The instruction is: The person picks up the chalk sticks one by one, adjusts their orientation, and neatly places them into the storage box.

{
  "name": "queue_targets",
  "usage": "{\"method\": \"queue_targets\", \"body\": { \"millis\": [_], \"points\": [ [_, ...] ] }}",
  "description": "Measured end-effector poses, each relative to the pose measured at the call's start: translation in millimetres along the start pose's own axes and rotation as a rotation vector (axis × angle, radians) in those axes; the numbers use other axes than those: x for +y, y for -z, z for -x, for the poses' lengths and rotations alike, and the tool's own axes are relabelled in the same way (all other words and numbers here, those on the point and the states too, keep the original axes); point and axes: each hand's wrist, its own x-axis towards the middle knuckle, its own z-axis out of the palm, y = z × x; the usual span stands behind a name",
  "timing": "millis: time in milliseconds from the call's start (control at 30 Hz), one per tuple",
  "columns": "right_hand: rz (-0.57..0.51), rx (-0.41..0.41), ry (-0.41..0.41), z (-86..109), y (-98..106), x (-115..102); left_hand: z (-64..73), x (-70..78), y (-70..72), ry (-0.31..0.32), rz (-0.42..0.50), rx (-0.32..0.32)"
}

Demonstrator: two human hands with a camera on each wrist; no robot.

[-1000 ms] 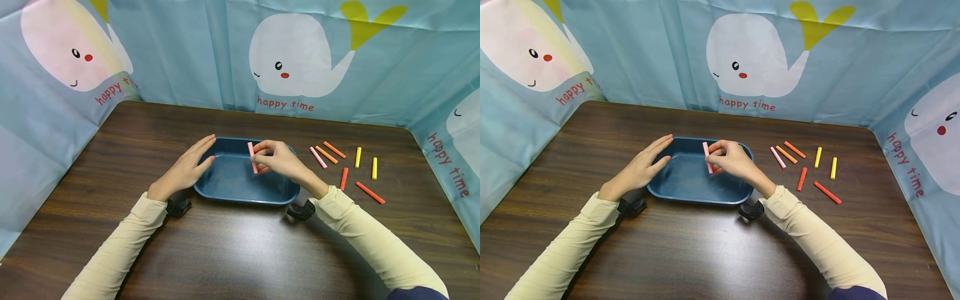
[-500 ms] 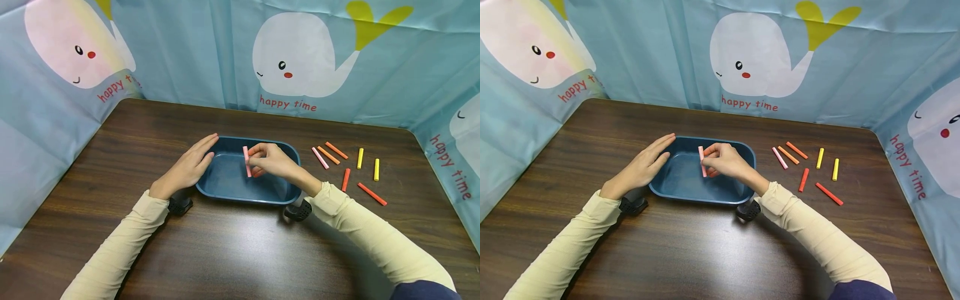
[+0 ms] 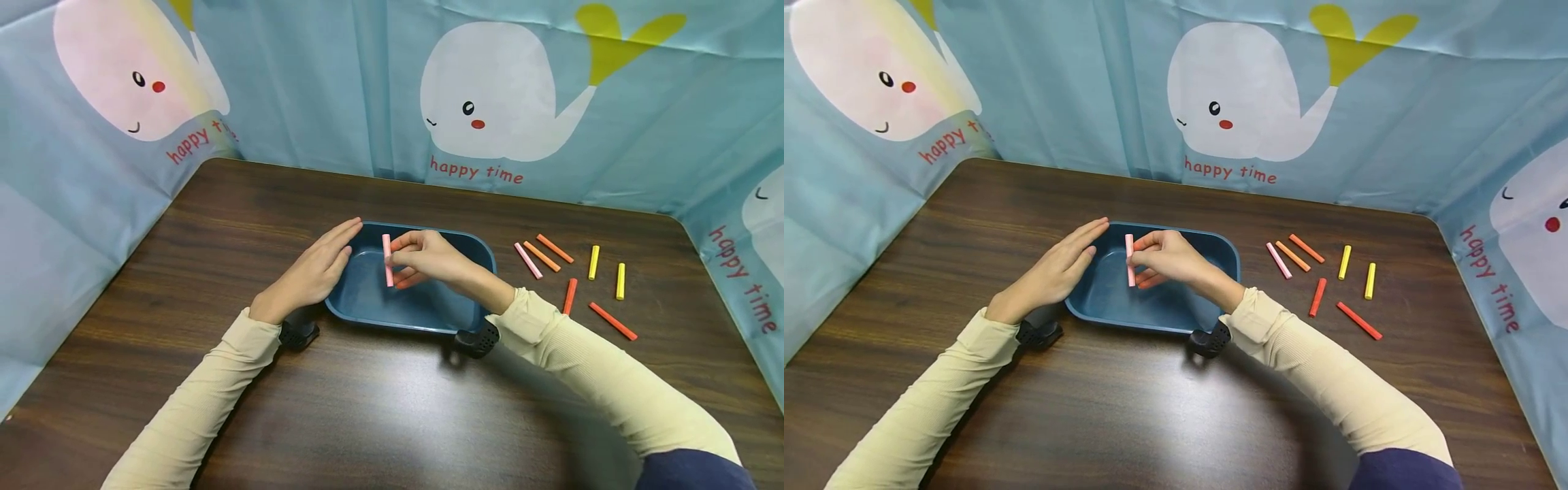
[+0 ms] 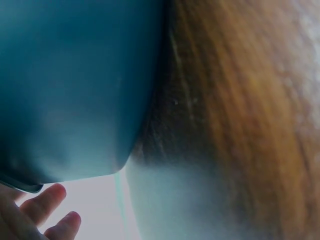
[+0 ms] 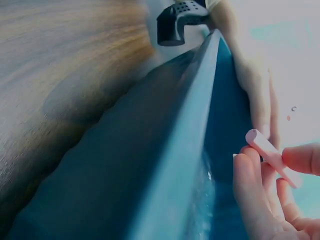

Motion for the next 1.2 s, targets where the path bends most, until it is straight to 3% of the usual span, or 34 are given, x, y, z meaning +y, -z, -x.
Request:
{"method": "queue_targets", "body": {
  "millis": [600, 867, 1200],
  "points": [
    [-0.110, -0.034, -0.210, -25.9, -22.0, 2.7, -0.3, 1.0, -2.4, 0.001, 0.011, -0.009],
    [-0.152, -0.015, -0.239, -34.6, -33.4, 11.7, 1.2, -0.1, -1.8, -0.010, 0.011, -0.020],
    [-0.189, -0.017, -0.217, -39.5, -38.1, 10.2, 2.9, -0.2, 0.9, 0.002, 0.013, -0.022]
  ]
}}
